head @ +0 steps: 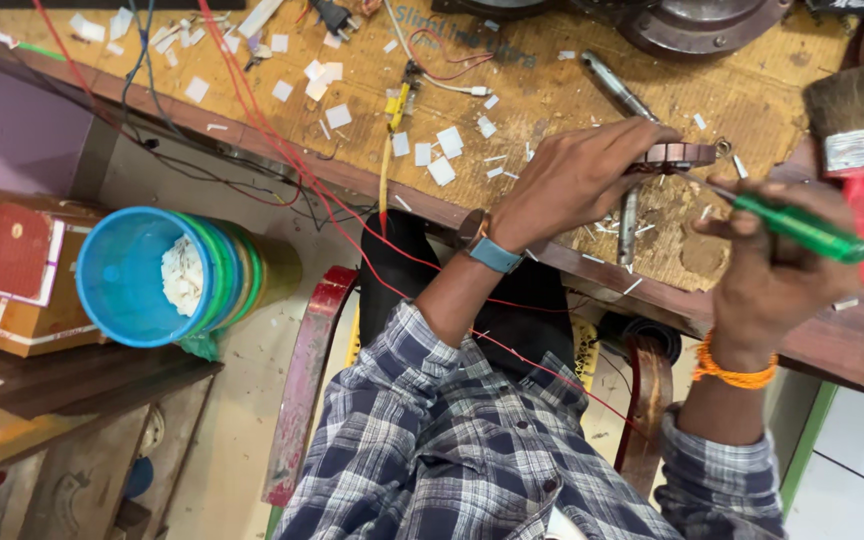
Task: The person works on a circular electrical component, likely a motor stator, using a screwdriver to adjust internal parts and scissors to cut small white pieces. They repeatedly insert the white pieces into slots on the component and make adjustments with the screwdriver.
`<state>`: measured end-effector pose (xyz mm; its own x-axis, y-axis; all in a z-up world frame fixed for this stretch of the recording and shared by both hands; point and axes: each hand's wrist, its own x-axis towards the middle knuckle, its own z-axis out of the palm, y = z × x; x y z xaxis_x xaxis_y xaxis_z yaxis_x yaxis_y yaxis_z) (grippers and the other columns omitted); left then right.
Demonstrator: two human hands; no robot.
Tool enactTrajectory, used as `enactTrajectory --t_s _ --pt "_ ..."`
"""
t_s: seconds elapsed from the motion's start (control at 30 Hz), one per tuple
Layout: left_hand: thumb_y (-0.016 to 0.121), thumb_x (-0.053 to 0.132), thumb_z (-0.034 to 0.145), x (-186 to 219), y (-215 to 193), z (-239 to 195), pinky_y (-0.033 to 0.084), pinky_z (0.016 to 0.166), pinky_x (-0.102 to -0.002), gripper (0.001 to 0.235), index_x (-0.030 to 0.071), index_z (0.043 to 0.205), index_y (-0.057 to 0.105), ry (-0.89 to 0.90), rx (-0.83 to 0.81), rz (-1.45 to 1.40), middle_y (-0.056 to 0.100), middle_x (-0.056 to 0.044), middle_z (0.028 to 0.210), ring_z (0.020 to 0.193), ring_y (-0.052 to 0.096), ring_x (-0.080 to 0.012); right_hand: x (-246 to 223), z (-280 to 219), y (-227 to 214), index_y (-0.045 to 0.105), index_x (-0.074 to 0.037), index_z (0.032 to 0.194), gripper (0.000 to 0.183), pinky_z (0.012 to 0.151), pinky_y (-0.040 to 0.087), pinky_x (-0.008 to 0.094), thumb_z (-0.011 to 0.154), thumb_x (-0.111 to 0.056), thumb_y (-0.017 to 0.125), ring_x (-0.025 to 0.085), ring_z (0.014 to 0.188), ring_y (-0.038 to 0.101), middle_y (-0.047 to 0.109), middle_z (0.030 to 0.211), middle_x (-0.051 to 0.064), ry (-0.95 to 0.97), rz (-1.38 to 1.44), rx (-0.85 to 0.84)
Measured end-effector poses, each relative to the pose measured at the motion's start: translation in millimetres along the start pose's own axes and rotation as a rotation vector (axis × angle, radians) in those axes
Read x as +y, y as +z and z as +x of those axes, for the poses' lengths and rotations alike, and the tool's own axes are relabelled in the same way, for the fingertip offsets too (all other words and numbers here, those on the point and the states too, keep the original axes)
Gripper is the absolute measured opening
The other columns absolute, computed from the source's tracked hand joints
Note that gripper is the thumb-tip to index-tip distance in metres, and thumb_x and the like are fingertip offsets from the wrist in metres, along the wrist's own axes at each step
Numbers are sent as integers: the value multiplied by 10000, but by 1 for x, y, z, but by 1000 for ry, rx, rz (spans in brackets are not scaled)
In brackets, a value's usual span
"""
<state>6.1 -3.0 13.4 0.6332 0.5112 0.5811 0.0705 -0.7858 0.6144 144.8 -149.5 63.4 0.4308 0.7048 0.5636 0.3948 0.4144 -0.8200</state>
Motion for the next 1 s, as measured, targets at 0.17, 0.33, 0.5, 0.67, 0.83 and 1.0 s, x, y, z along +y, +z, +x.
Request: enactTrajectory --t_s 0.17,0.33,0.5,0.67,0.83,1.0 --pt "758 180 946 3 0 0 598 862 -424 435 164 1330 556 33 24 -8 699 -80 1176 1051 721 -335 -10 20 -4 550 33 1192 163 781 634 328 1060 26 646 260 1109 754 684 1123 159 216 70 -132" --pt "758 173 937 3 -2 -3 597 857 -427 440 163 1327 556 34 30 -14 702 -83 1177 1041 718 -337 -15 32 -2 509 43 1234 163 901 651 334 1111 98 600 251 1128 720 652 1182 176 195 -27 -279" --pt "776 188 919 -2 -1 -7 597 890 -418 481 186 1345 552 24 13 -59 706 -67 1218 1088 717 -325 -3 26 -5 460 56 1171 197 968 621 386 1062 183 564 273 1069 685 608 1144 212 -97 -176 -372" --pt "795 201 921 -7 3 -15 588 1006 -411 528 203 1382 538 75 41 -52 687 -57 1299 1208 690 -318 28 0 -28 487 52 1119 190 933 610 428 1048 146 636 297 1086 689 640 1086 227 -177 -293 -363" --pt "814 211 919 -16 0 -23 555 1076 -421 549 220 1400 549 28 -25 -56 673 -44 1355 1281 650 -299 85 19 -95 621 -18 1258 136 1014 627 292 1181 -123 584 156 1083 737 697 1120 82 384 3 -70" --pt "770 148 862 -14 7 -36 496 1133 -448 608 255 1420 552 57 -83 73 665 -16 1387 1390 584 -266 180 67 -129 512 -10 1397 347 798 654 355 1106 -96 679 245 971 748 689 1200 119 554 -97 -204"
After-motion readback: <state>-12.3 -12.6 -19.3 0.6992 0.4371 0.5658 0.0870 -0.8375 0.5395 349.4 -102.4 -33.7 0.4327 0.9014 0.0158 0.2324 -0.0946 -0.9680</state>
